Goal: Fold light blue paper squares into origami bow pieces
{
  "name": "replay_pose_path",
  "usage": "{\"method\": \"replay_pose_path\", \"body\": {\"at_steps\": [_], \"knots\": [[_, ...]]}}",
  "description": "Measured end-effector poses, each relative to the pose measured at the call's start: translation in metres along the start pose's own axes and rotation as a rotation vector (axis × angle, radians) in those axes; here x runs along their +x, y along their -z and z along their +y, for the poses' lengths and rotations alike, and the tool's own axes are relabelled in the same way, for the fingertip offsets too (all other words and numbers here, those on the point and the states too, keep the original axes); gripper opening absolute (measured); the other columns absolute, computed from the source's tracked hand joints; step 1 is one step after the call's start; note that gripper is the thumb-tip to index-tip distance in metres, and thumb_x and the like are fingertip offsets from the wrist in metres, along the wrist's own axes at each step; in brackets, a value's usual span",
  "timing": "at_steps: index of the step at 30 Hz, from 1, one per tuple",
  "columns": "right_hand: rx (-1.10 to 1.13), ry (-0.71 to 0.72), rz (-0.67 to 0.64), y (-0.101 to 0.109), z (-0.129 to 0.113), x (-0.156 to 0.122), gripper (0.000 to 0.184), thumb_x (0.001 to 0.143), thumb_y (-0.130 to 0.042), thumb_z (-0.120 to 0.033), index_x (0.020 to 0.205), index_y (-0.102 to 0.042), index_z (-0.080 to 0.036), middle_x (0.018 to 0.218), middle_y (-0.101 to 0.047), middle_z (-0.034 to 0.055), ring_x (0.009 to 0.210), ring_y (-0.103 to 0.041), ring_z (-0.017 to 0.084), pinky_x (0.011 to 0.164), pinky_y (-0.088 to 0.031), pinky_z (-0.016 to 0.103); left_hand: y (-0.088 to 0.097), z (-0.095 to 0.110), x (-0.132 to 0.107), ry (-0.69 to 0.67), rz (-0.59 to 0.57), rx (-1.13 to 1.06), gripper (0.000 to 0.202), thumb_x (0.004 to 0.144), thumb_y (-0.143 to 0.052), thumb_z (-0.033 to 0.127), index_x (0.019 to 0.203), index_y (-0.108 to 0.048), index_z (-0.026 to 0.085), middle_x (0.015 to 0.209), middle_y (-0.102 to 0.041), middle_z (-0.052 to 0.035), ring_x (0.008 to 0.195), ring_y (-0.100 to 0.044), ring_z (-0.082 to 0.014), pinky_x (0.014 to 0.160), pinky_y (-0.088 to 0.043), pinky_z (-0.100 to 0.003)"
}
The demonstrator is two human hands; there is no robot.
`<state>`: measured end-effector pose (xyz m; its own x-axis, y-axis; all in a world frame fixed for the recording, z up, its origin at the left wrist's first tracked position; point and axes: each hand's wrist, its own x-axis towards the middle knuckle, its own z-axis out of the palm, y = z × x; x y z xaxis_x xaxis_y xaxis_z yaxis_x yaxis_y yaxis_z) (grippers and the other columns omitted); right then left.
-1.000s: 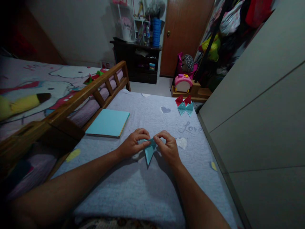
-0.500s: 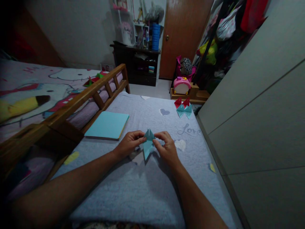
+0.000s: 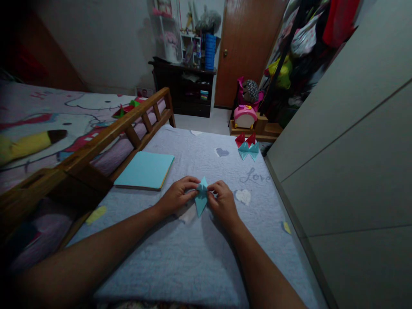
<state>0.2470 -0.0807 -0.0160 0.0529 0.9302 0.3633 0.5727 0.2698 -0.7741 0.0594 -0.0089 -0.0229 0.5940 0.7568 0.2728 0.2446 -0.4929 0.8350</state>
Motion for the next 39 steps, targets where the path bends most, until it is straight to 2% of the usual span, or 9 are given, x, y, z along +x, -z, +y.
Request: {"method": "replay_pose_path", "body": {"at_steps": [5,9,14,16,19,26,29,32,39], "knots": [[-0.084,-0.068,-0.105,-0.007,0.007,0.000,0.011,0.083,-0.059,-0.014,0.083,-0.068,-0.021,0.078,-0.057,0.0010,0.072,-0.055,0.016,0.068,-0.043,0.029,-0.002,0.002,0.001,0.107,-0.050,0.367,0.006,0.082,-0.073,0.023,0.086,-0.077,0.024,0.120,-0.065,-0.0076,0.119,-0.053,-0.0291,0.106,-0.036,-0.052],[-0.173,-0.061,-0.146,-0.010,0.005,0.000,0.015,0.084,-0.058,-0.011,0.075,-0.067,-0.020,0.077,-0.056,0.0016,0.077,-0.055,0.018,0.071,-0.043,0.030,-0.002,0.005,0.001,0.121,-0.051,0.388,0.012,0.081,-0.072,0.023,0.093,-0.076,0.024,0.117,-0.065,-0.0075,0.117,-0.053,-0.0294,0.104,-0.036,-0.051],[-0.168,-0.053,-0.130,-0.006,-0.001,0.000,0.017,0.081,-0.059,-0.009,0.072,-0.066,-0.020,0.081,-0.058,0.0025,0.078,-0.057,0.018,0.073,-0.044,0.030,-0.001,0.000,-0.001,0.068,0.004,0.309,0.040,0.076,-0.076,0.026,0.115,-0.068,0.024,0.125,-0.060,-0.0084,0.123,-0.050,-0.0309,0.107,-0.037,-0.051],[-0.115,-0.065,-0.103,0.001,-0.003,0.002,0.016,0.083,-0.058,-0.011,0.074,-0.068,-0.020,0.081,-0.059,0.0022,0.073,-0.056,0.016,0.069,-0.044,0.029,0.001,-0.003,-0.002,0.033,0.031,0.254,0.047,0.078,-0.075,0.029,0.123,-0.062,0.023,0.127,-0.059,-0.0093,0.123,-0.050,-0.0299,0.107,-0.038,-0.049],[-0.041,-0.108,-0.005,0.019,-0.004,0.007,0.015,0.084,-0.056,-0.017,0.077,-0.069,-0.020,0.079,-0.060,0.0020,0.068,-0.056,0.015,0.064,-0.043,0.027,0.003,-0.005,-0.003,0.026,0.055,0.205,0.045,0.082,-0.070,0.031,0.125,-0.058,0.022,0.128,-0.059,-0.0101,0.124,-0.049,-0.0286,0.107,-0.039,-0.047],[-0.068,-0.107,0.206,0.068,0.004,0.017,0.015,0.083,-0.058,-0.024,0.084,-0.073,-0.021,0.085,-0.067,0.0053,0.080,-0.063,0.020,0.071,-0.048,0.030,0.003,-0.005,-0.003,0.046,0.024,0.244,0.042,0.080,-0.068,0.027,0.120,-0.061,0.020,0.125,-0.062,-0.0096,0.120,-0.052,-0.0296,0.106,-0.041,-0.048],[-0.165,-0.079,0.257,0.089,0.019,0.026,0.018,0.085,-0.055,-0.024,0.086,-0.074,-0.022,0.090,-0.068,0.0063,0.082,-0.063,0.020,0.074,-0.049,0.032,0.002,-0.004,-0.003,0.058,-0.002,0.257,0.041,0.081,-0.066,0.028,0.121,-0.062,0.020,0.123,-0.063,-0.0093,0.120,-0.053,-0.0293,0.105,-0.042,-0.048],[-0.295,-0.048,0.337,0.108,0.046,0.040,0.021,0.084,-0.053,-0.024,0.088,-0.074,-0.020,0.093,-0.068,0.0076,0.083,-0.064,0.021,0.077,-0.049,0.033,0.002,-0.003,-0.003,0.075,-0.021,0.271,0.041,0.081,-0.065,0.027,0.121,-0.062,0.019,0.122,-0.065,-0.0096,0.119,-0.054,-0.0295,0.105,-0.042,-0.049],[-0.467,-0.167,0.458,0.138,0.116,0.080,0.027,0.081,-0.050,-0.022,0.089,-0.075,-0.015,0.093,-0.067,0.0106,0.088,-0.063,0.023,0.083,-0.048,0.034,0.002,0.000,-0.003,0.093,-0.048,0.292,0.042,0.080,-0.063,0.027,0.122,-0.063,0.017,0.123,-0.066,-0.0105,0.119,-0.056,-0.0299,0.106,-0.040,-0.050]]}}
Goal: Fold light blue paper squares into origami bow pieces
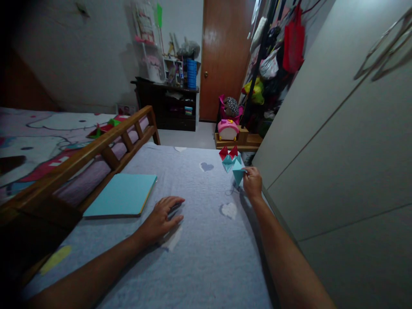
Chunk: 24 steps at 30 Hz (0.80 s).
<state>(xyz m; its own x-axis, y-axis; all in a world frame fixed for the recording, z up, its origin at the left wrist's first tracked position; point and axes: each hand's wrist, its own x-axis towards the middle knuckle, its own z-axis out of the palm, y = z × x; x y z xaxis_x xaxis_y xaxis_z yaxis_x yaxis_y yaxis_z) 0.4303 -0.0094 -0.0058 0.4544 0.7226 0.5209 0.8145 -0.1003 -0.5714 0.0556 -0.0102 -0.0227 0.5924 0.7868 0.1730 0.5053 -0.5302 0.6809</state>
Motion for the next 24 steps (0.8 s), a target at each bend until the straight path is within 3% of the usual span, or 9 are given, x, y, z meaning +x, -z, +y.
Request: {"method": "replay_pose_path", "body": {"at_steps": [8,12,24], "knots": [[-0.126,-0.122,-0.125,-0.029,0.045,0.022,0.024,0.072,-0.050,-0.014,0.073,-0.074,-0.016,0.077,-0.070,0.0079,0.079,-0.062,0.022,0.075,-0.045,0.030,0.000,-0.002,-0.002,-0.019,-0.024,0.019,0.042,0.080,-0.063,0.027,0.121,-0.064,0.018,0.121,-0.068,-0.0109,0.117,-0.057,-0.0301,0.105,-0.040,-0.051],[-0.157,-0.162,-0.161,-0.036,0.059,0.023,0.025,0.075,-0.050,-0.018,0.082,-0.073,-0.017,0.082,-0.073,0.0071,0.076,-0.063,0.021,0.071,-0.045,0.028,0.001,-0.003,-0.002,-0.023,-0.035,0.023,0.043,0.079,-0.063,0.027,0.121,-0.063,0.017,0.121,-0.068,-0.0118,0.116,-0.058,-0.0300,0.105,-0.041,-0.050],[-0.242,-0.121,-0.202,-0.036,0.056,0.036,0.030,0.077,-0.047,-0.015,0.086,-0.075,-0.017,0.090,-0.074,0.0081,0.083,-0.064,0.021,0.074,-0.043,0.026,0.001,-0.003,-0.003,-0.046,-0.034,0.035,0.041,0.080,-0.061,0.027,0.120,-0.063,0.018,0.120,-0.067,-0.0117,0.116,-0.058,-0.0297,0.104,-0.040,-0.049]]}}
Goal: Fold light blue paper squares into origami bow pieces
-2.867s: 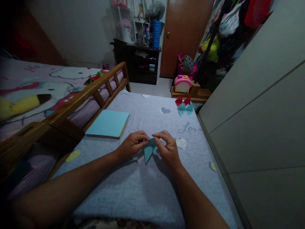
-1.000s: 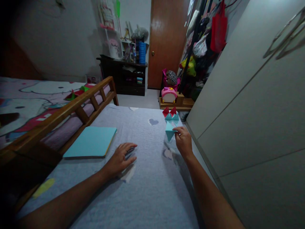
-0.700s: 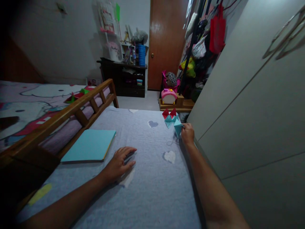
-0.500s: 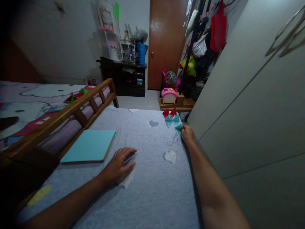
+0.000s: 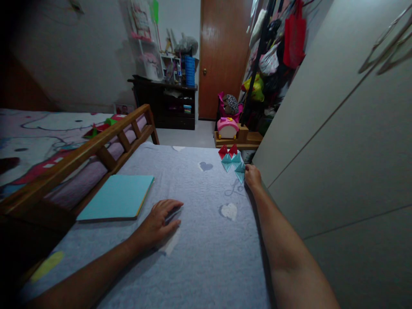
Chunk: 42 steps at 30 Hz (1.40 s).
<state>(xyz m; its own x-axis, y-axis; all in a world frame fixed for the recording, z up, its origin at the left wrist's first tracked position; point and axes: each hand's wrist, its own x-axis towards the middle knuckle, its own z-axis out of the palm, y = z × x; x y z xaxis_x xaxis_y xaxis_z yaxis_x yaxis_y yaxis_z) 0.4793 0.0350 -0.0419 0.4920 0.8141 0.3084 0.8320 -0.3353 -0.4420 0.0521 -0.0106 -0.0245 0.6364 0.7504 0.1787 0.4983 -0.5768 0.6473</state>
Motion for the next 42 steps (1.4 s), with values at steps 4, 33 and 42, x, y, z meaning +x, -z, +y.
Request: {"method": "replay_pose_path", "body": {"at_steps": [4,33,42], "knots": [[-0.036,-0.020,0.021,0.004,-0.002,-0.003,0.030,0.075,-0.047,-0.015,0.086,-0.075,-0.017,0.084,-0.074,0.0083,0.077,-0.062,0.021,0.069,-0.041,0.027,-0.001,-0.001,0.000,-0.009,-0.003,-0.004,0.041,0.080,-0.060,0.026,0.120,-0.063,0.019,0.121,-0.067,-0.0120,0.116,-0.057,-0.0299,0.104,-0.040,-0.050],[-0.106,-0.044,0.118,-0.002,-0.015,-0.005,0.022,0.078,-0.054,-0.024,0.085,-0.074,-0.017,0.081,-0.073,0.0096,0.070,-0.060,0.021,0.063,-0.038,0.028,-0.001,-0.002,-0.001,-0.056,0.008,0.021,0.040,0.080,-0.059,0.025,0.119,-0.064,0.020,0.121,-0.067,-0.0108,0.116,-0.057,-0.0293,0.105,-0.041,-0.050],[-0.063,-0.121,0.169,-0.007,-0.017,0.002,0.025,0.081,-0.056,-0.035,0.076,-0.072,-0.017,0.077,-0.074,0.0119,0.066,-0.061,0.021,0.058,-0.037,0.028,-0.003,-0.005,-0.002,-0.062,0.003,0.022,0.040,0.081,-0.059,0.026,0.120,-0.063,0.021,0.121,-0.067,-0.0108,0.117,-0.057,-0.0297,0.105,-0.041,-0.051]]}}
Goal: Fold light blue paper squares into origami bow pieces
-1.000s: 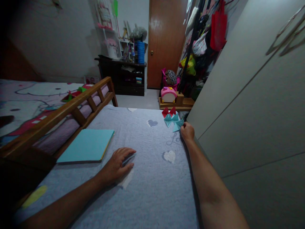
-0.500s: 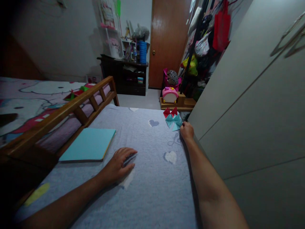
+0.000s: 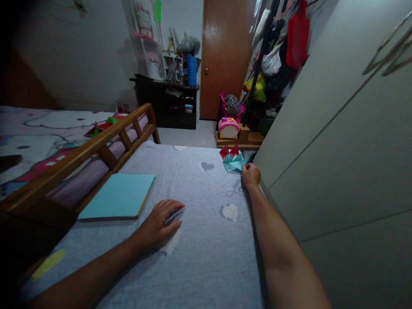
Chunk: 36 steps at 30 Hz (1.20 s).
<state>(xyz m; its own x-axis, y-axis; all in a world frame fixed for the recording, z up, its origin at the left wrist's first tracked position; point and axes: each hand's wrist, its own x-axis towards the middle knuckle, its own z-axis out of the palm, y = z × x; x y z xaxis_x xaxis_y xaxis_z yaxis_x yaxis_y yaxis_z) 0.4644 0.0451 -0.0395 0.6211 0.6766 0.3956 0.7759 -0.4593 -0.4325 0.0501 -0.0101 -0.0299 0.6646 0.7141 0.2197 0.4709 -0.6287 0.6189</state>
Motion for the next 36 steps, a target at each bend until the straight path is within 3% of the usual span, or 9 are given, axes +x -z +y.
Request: {"method": "replay_pose_path", "body": {"at_steps": [10,19,28,36], "knots": [[0.055,0.026,-0.056,-0.007,0.000,-0.005,0.023,0.078,-0.057,-0.031,0.077,-0.076,-0.017,0.081,-0.076,0.0114,0.074,-0.065,0.022,0.065,-0.041,0.027,0.000,0.002,0.001,0.004,0.007,0.003,0.040,0.080,-0.060,0.025,0.119,-0.065,0.021,0.120,-0.067,-0.0107,0.116,-0.058,-0.0292,0.104,-0.042,-0.050],[0.227,-0.026,0.007,0.002,0.006,0.003,0.029,0.071,-0.051,-0.024,0.084,-0.075,-0.014,0.090,-0.074,0.0138,0.082,-0.064,0.025,0.075,-0.046,0.032,0.000,0.000,0.000,-0.001,0.003,-0.007,0.040,0.080,-0.060,0.025,0.120,-0.064,0.021,0.121,-0.067,-0.0107,0.117,-0.057,-0.0296,0.104,-0.041,-0.050],[0.579,-0.064,-0.050,0.015,0.027,0.001,0.021,0.066,-0.057,-0.032,0.077,-0.064,-0.017,0.072,-0.066,0.0043,0.069,-0.059,0.019,0.067,-0.046,0.030,0.001,0.001,-0.001,-0.005,-0.003,-0.001,0.039,0.081,-0.059,0.025,0.120,-0.063,0.020,0.121,-0.066,-0.0111,0.117,-0.056,-0.0297,0.105,-0.041,-0.051],[0.810,-0.038,-0.134,0.017,0.036,0.004,0.026,0.061,-0.064,-0.041,0.076,-0.059,-0.021,0.068,-0.060,-0.0019,0.064,-0.054,0.015,0.065,-0.044,0.028,-0.001,-0.003,-0.001,-0.014,-0.008,0.015,0.039,0.081,-0.060,0.025,0.120,-0.063,0.018,0.121,-0.066,-0.0118,0.117,-0.057,-0.0299,0.105,-0.041,-0.051]]}}
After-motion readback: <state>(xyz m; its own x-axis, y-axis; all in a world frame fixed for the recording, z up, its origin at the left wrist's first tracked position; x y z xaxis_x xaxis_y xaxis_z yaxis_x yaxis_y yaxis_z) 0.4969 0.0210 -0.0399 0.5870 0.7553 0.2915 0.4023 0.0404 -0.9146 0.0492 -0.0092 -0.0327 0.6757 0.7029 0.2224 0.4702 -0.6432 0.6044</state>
